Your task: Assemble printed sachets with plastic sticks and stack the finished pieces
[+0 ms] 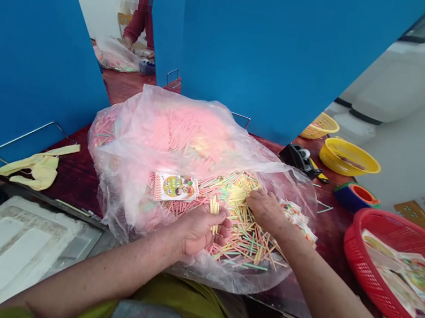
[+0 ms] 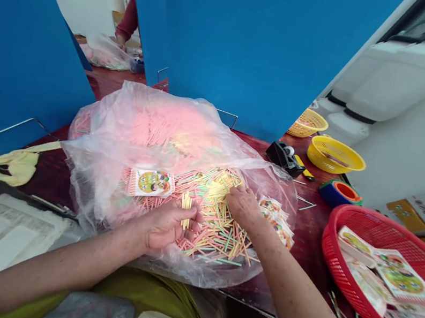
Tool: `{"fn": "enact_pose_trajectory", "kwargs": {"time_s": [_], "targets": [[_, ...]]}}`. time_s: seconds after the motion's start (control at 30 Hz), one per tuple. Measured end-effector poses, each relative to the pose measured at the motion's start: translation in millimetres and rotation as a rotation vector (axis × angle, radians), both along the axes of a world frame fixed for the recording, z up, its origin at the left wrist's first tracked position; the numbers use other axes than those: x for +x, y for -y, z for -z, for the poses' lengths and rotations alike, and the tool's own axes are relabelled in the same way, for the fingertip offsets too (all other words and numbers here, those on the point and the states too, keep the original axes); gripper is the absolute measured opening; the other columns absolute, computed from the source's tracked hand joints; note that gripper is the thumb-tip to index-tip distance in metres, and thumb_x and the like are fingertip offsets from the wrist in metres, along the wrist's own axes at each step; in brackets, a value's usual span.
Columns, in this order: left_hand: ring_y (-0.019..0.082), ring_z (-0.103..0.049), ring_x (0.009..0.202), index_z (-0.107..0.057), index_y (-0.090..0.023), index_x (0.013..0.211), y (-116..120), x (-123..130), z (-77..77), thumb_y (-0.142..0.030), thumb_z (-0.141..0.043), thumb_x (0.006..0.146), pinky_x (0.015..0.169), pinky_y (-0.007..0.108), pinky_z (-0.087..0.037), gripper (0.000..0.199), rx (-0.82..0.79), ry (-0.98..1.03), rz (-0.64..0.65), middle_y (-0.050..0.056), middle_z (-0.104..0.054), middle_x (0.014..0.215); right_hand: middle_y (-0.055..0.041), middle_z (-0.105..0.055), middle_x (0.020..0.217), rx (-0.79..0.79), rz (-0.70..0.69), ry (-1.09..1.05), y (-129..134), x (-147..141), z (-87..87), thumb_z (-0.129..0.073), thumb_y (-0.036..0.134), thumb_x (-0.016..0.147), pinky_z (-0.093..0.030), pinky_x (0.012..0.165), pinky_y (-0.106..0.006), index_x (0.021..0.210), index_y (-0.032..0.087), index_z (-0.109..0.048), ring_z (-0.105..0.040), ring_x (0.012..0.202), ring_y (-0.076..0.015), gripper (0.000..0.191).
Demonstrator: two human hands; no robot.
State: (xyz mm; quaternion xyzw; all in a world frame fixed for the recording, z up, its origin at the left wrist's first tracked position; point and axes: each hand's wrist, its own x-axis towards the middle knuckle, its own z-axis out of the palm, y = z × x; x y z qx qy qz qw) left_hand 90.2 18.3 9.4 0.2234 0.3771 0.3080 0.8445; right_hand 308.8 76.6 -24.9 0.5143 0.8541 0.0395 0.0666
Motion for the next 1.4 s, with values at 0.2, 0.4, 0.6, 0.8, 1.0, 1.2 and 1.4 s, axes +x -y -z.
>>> {"fn": "enact_pose_trajectory", "kwargs": {"time_s": [0.2, 0.4, 0.6, 0.8, 1.0, 1.2, 1.4], "targets": [[0.011, -0.056, 0.058, -0.050, -0.013, 0.082, -2, 7, 7.2, -0.009, -0.047, 0.084, 0.057, 0.025, -0.045, 0.005, 0.013, 0.034, -0.037, 0.002, -0.056, 0.070, -0.0086, -0.061, 0.078, -0.015, 0.075, -0.061, 8, 4, -29.8, -0.043, 0.010, 0.082, -0.035, 0.063, -0.027, 0.071, 0.014, -0.061, -0.054, 0.073, -0.0170, 0.021], [0.012, -0.060, 0.072, -0.057, -0.011, 0.085, -7, 20, 16.5, -0.011, -0.057, 0.080, 0.072, 0.028, -0.048, 0.004, -0.006, 0.249, -0.207, 0.005, -0.062, 0.080, 0.0009, -0.055, 0.059, -0.116, 0.240, -0.476, 37, -55, -47.7, -0.041, 0.024, 0.085, -0.035, 0.052, -0.020, 0.060, 0.017, -0.053, -0.048, 0.055, -0.0094, 0.029], [0.011, -0.060, 0.068, -0.056, -0.011, 0.077, -13, 14, 12.5, -0.013, -0.055, 0.082, 0.070, 0.024, -0.047, 0.006, -0.099, 0.282, -0.447, 0.004, -0.063, 0.072, 0.0006, -0.059, 0.065, -0.009, 0.252, -0.968, 67, -87, -37.4, -0.048, 0.026, 0.080, -0.044, 0.056, -0.023, 0.082, 0.018, -0.062, -0.054, 0.059, -0.0119, 0.016], [0.016, -0.063, 0.071, -0.053, -0.013, 0.081, -17, 17, 4.2, -0.021, -0.045, 0.088, 0.070, 0.029, -0.048, 0.012, -0.016, 0.320, -0.424, 0.007, -0.064, 0.071, -0.0024, -0.064, 0.075, 0.211, 0.225, -0.999, 86, -83, -14.9, -0.047, 0.027, 0.086, -0.048, 0.055, -0.023, 0.092, 0.019, -0.059, -0.057, 0.056, -0.0111, 0.016], [0.011, -0.057, 0.059, -0.050, -0.017, 0.080, -19, 8, 2.0, -0.033, -0.054, 0.081, 0.055, 0.021, -0.042, 0.017, 0.199, 0.109, -0.444, 0.001, -0.060, 0.066, -0.0088, -0.065, 0.088, 0.390, 0.189, -0.704, 91, -53, 0.7, -0.046, 0.028, 0.086, -0.053, 0.065, -0.032, 0.093, 0.018, -0.060, -0.063, 0.077, -0.0194, 0.018], [0.007, -0.035, 0.045, -0.048, -0.017, 0.057, 2, -3, 6.5, -0.026, -0.058, 0.072, 0.044, 0.020, -0.027, 0.019, 0.599, -0.320, 0.339, -0.005, -0.043, 0.048, -0.0105, -0.060, 0.097, 0.312, 0.024, -0.793, 97, -58, -31.2, -0.048, 0.025, 0.087, -0.053, 0.069, -0.029, 0.115, 0.017, -0.053, -0.061, 0.081, -0.0172, 0.030], [0.009, -0.038, 0.053, -0.051, -0.018, 0.057, 12, -6, 15.9, -0.010, -0.051, 0.063, 0.050, 0.022, -0.031, 0.009, 0.676, -0.471, 0.508, -0.005, -0.041, 0.052, -0.0054, -0.058, 0.083, 0.161, -0.066, -0.903, 110, -94, -34.4, -0.046, 0.016, 0.086, -0.051, 0.061, -0.023, 0.093, 0.021, -0.059, -0.059, 0.076, -0.0147, 0.016]]}}
